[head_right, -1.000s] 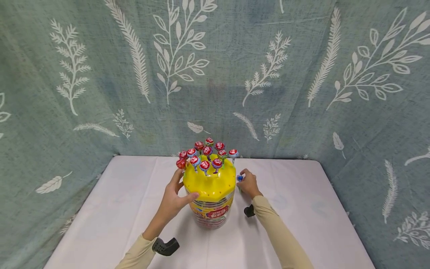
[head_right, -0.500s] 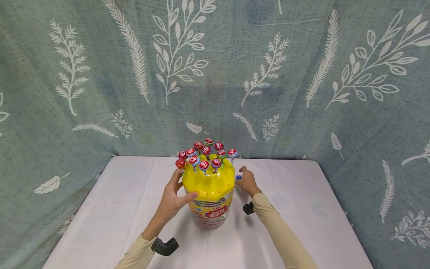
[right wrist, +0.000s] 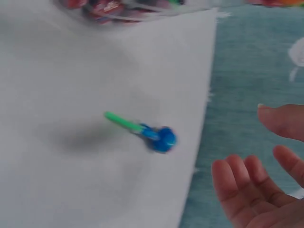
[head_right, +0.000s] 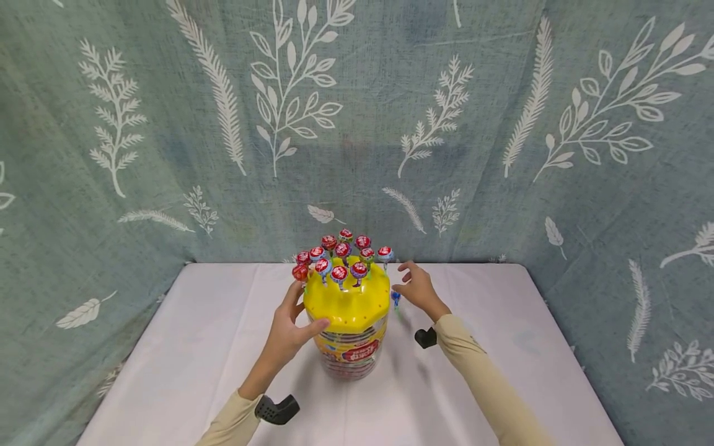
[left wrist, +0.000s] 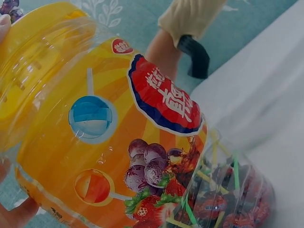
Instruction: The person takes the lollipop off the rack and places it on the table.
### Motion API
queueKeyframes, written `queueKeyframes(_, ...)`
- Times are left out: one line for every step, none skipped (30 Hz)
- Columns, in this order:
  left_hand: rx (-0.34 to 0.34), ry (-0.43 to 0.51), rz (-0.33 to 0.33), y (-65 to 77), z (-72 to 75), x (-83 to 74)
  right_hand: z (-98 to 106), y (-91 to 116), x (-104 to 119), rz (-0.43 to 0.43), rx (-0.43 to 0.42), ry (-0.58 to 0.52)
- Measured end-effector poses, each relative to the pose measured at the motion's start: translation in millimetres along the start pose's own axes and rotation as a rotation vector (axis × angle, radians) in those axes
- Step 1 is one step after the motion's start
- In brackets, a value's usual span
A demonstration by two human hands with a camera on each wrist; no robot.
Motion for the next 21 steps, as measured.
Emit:
queueKeyframes(-0.001, 0.000, 0.002, 0.1, -0.1, -0.2, 4, 0, 2, -0.002, 0.000, -0.007)
queueKeyframes(-0.002, -0.001, 0.003, 0.2, -0.2, -0.2, 8, 0, 5, -0.007, -0.001, -0.016)
queueKeyframes(-0.004, 0.000, 0.002, 0.2, -0.1, -0.5, 12, 1, 8, -0.014, 0.000, -0.028)
queueKeyframes(-0.006, 0.001, 0.001, 0.2, -0.1, -0.5, 16, 1, 10, -0.020, -0.002, -0.039)
queueKeyframes(-0.008, 0.001, 0.000, 0.2, -0.1, -0.7, 20, 1, 13, -0.024, -0.005, -0.053)
queueKeyframes(-0.011, 0.001, 0.000, 0.4, 0.0, -0.7, 24, 2, 16, -0.024, -0.009, -0.065)
queueKeyframes(-0.013, 0.001, 0.000, 0.5, 0.0, -0.6, 27, 2, 19, -0.024, -0.013, -0.074)
queueKeyframes(-0.016, 0.002, 0.001, 0.6, 0.1, -0.5, 31, 3, 21, -0.018, -0.016, -0.081)
queueKeyframes(-0.017, 0.003, -0.003, 0.9, 0.0, -0.7, 34, 3, 24, -0.010, -0.017, -0.091)
queueKeyframes(-0.019, 0.001, -0.001, 1.1, -0.1, -0.6, 37, 4, 27, -0.001, -0.018, -0.098)
queueKeyframes(-0.020, -0.001, 0.003, 1.4, -0.3, -0.4, 40, 5, 28, 0.008, -0.020, -0.104)
queueKeyframes(-0.019, -0.001, 0.002, 1.7, -0.7, -0.3, 44, 6, 30, 0.017, -0.023, -0.108)
queueKeyframes(-0.020, -0.003, 0.002, 2.0, -0.6, -0.3, 46, 7, 32, 0.025, -0.023, -0.114)
queueKeyframes(-0.019, -0.003, 0.002, 2.3, -0.6, -0.3, 49, 8, 34, 0.035, -0.025, -0.123)
queueKeyframes(-0.018, -0.005, 0.003, 2.8, -0.6, -0.2, 52, 10, 36, 0.044, -0.027, -0.133)
queueKeyframes(-0.021, -0.008, 0.008, 3.1, -0.5, 0.1, 54, 11, 38, 0.053, -0.030, -0.143)
queueKeyframes(-0.020, -0.010, 0.007, 3.3, -0.3, 0.3, 57, 12, 41, 0.062, -0.035, -0.149)
queueKeyframes(-0.020, -0.010, 0.003, 3.4, -0.2, 0.1, 60, 13, 44, 0.074, -0.037, -0.157)
queueKeyframes(-0.022, -0.011, 0.000, 3.3, 0.1, -0.2, 63, 14, 48, 0.090, -0.040, -0.165)
queueKeyframes(-0.024, -0.011, -0.008, 2.8, 0.4, -0.9, 66, 15, 52, 0.105, -0.044, -0.170)
queueKeyframes(-0.024, -0.010, -0.002, 2.4, 0.8, -6.1, 68, 16, 56, 0.118, -0.048, -0.173)
Point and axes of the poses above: each hand's wrist, its own y-axis away from the middle knuckle, its own z-axis out of the back of the hand, x = y × z, the point moved 6 cm from there along -y, towards the middle knuckle, and after that the axes turned 14 degrees about -x, right-handed, at the moved point
